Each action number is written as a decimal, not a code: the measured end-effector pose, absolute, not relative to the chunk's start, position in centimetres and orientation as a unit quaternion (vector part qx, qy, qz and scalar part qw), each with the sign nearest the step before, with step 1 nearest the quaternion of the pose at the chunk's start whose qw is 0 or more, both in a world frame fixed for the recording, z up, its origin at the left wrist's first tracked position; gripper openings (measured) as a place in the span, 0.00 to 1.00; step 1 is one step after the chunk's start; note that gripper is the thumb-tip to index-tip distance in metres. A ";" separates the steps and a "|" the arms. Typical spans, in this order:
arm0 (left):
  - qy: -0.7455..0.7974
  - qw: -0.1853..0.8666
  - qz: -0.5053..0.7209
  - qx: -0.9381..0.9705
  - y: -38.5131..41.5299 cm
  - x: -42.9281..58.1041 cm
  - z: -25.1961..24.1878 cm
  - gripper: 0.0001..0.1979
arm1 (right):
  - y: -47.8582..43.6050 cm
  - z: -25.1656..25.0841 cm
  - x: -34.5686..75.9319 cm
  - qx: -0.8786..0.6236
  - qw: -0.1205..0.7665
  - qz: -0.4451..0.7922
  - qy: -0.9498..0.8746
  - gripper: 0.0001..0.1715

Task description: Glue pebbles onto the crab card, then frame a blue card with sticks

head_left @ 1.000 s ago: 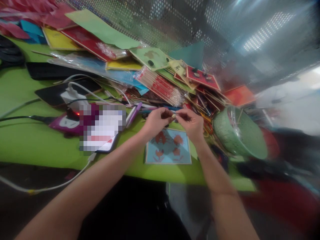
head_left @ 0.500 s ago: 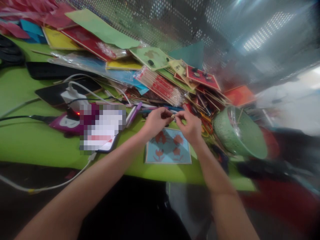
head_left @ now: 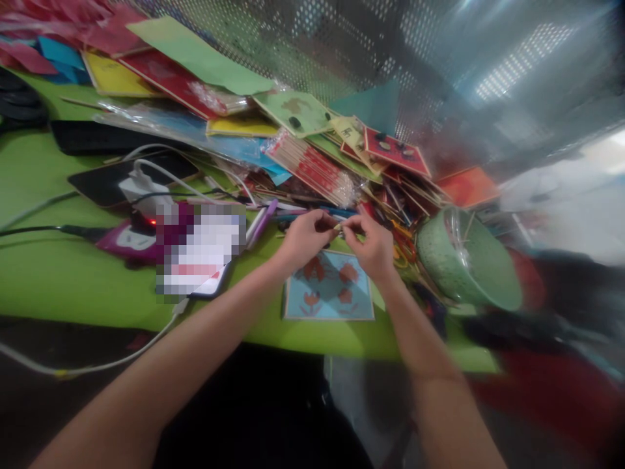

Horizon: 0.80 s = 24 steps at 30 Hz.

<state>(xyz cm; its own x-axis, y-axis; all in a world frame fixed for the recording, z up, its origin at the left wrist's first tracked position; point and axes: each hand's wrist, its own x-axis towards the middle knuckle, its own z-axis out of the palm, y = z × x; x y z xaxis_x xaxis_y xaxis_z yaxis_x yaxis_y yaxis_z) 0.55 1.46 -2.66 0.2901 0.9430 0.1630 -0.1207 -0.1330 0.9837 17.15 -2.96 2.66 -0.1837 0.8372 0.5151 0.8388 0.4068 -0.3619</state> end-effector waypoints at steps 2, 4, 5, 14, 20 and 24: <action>0.353 0.554 0.475 0.586 1.4 0.5 -2.5 0.07 | -3.0 2.7 17.1 -0.545 0.337 0.001 -0.768 0.07; 0.351 0.554 0.473 0.589 1.4 0.4 -2.5 0.07 | -3.0 2.8 17.1 -0.546 0.339 0.005 -0.766 0.07; 0.350 0.554 0.472 0.589 1.4 0.4 -2.4 0.06 | -3.0 2.9 17.1 -0.547 0.342 0.008 -0.764 0.07; 0.344 0.595 0.477 0.548 1.4 0.5 -2.1 0.05 | -3.3 3.6 17.3 -0.555 0.390 0.083 -0.730 0.07; 0.341 0.647 0.500 0.464 1.5 0.0 -1.6 0.09 | -4.9 6.8 18.8 -0.511 0.439 0.237 -0.700 0.16; 0.381 0.598 0.504 0.493 1.7 -0.3 -1.5 0.09 | -6.6 8.5 20.1 -0.464 0.400 0.363 -0.702 0.22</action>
